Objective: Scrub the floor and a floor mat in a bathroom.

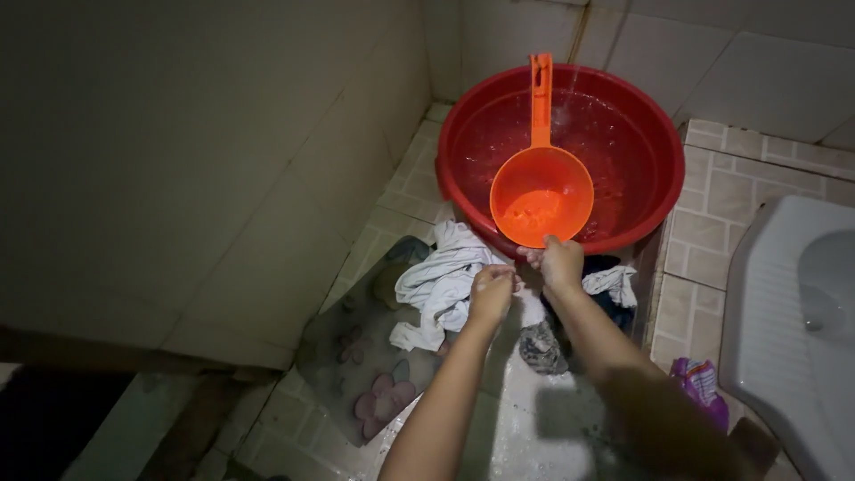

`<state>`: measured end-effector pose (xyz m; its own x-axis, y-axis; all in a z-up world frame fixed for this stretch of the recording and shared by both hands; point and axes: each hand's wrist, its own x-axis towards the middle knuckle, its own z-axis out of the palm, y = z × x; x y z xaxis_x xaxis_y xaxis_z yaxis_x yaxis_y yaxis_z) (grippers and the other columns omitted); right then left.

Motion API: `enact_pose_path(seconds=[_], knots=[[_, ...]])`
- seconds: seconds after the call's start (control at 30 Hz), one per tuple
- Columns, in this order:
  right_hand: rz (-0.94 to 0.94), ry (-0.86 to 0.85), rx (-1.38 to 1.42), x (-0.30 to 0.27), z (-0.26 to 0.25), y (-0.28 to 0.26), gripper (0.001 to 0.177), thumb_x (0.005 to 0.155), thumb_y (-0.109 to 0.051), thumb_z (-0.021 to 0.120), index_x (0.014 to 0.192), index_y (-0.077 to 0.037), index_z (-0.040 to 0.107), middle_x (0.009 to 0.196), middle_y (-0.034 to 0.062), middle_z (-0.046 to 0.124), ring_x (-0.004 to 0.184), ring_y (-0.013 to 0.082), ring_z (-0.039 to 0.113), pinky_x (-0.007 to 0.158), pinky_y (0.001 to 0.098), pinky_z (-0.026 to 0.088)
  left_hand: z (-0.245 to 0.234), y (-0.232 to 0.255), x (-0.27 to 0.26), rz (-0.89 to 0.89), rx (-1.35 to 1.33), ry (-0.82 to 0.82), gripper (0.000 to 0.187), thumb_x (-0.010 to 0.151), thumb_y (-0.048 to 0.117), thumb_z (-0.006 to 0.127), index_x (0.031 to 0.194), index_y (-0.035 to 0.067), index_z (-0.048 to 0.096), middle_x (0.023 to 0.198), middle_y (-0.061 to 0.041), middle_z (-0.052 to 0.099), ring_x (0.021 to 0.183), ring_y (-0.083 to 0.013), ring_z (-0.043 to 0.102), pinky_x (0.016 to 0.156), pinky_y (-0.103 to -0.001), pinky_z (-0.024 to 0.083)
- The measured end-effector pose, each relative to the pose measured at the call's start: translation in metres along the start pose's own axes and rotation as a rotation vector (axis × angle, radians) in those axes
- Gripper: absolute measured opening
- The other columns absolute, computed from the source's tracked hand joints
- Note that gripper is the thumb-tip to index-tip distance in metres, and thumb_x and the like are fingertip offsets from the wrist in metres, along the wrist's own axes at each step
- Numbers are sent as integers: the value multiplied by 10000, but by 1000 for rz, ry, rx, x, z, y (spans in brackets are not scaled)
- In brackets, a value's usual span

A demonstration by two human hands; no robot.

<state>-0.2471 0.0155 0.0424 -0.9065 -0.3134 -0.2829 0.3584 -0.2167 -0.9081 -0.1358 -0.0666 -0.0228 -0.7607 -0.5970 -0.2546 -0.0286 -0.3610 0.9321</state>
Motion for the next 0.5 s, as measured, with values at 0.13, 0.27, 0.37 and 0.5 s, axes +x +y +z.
enact_pose_path(seconds=[0.13,0.27,0.37,0.5], knots=[[-73,-14,67,-28,22,22,230,1041,-144,474,1011,48,597,725,138,666,649,202,695,560,296,460,-7,4,-1,-162,-122,35,179,1002,129,537,1083,34,665,865,-48,706,706,-120,635,615,-266,517],[6,-91,327,-47,39,50,197,1051,-182,547,1087,-3,619,810,108,678,672,202,648,639,332,534,-21,0,0,-277,-314,46,248,1045,276,501,966,105,663,798,8,652,629,-101,581,558,-260,467],[3,-162,392,-55,47,68,196,1043,-175,580,1107,6,620,870,121,695,737,214,678,717,344,563,-36,-21,14,-337,-427,66,270,1049,327,495,922,158,663,752,38,623,571,-94,523,492,-267,391],[-12,-238,416,-64,57,87,177,1008,-138,620,1096,16,626,911,123,704,783,210,695,773,346,580,-49,-41,32,-303,-702,106,265,1094,292,563,874,143,580,820,5,639,725,-140,627,668,-303,535]])
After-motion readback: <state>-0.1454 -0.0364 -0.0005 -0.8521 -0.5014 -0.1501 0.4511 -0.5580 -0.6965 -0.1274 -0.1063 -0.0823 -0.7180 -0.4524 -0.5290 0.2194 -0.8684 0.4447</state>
